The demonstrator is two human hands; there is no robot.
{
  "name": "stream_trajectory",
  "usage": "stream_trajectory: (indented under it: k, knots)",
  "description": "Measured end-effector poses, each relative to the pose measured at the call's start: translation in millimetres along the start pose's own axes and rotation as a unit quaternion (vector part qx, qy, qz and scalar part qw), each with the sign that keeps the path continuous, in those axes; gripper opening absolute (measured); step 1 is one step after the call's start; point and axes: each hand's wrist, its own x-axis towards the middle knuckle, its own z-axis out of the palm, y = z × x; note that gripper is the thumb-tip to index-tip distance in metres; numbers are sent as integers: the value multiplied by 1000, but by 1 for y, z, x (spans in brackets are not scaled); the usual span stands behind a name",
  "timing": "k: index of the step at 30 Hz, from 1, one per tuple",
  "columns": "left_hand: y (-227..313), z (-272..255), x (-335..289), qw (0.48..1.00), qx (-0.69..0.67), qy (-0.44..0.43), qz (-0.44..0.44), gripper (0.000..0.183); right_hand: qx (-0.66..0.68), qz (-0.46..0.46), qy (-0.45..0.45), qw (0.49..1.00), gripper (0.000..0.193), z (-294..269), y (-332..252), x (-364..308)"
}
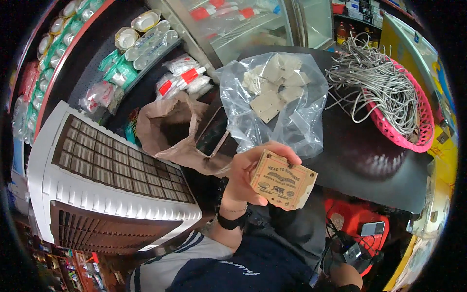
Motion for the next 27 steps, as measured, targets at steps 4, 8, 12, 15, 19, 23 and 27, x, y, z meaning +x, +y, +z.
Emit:
stream_trajectory:
  k: [4,8,12,15,19,23,27]
  knots:
    - [6,1,-1,999,29,0,-14,78,-53,26,-36,998,17,-10,-1,-18]
    - [4,6,4,999,28,-12,-25,78,-131,60,-80,986,16,-1,30,-2]
    - [5,12,1,995,26,85,-54,82,-194,100,-120,968,16,16,79,16]
    - [9,14,1,993,16,99,-63,82,-244,125,-154,949,16,15,86,15]
    - [4,7,4,1000,-6,-8,-17,78,-318,158,-195,914,18,19,105,21]
    - [9,16,5,994,14,87,-68,84,-383,186,-234,874,19,16,119,21]
    - [4,-1,-6,999,-4,32,-3,77,-435,210,-277,831,22,8,129,14]
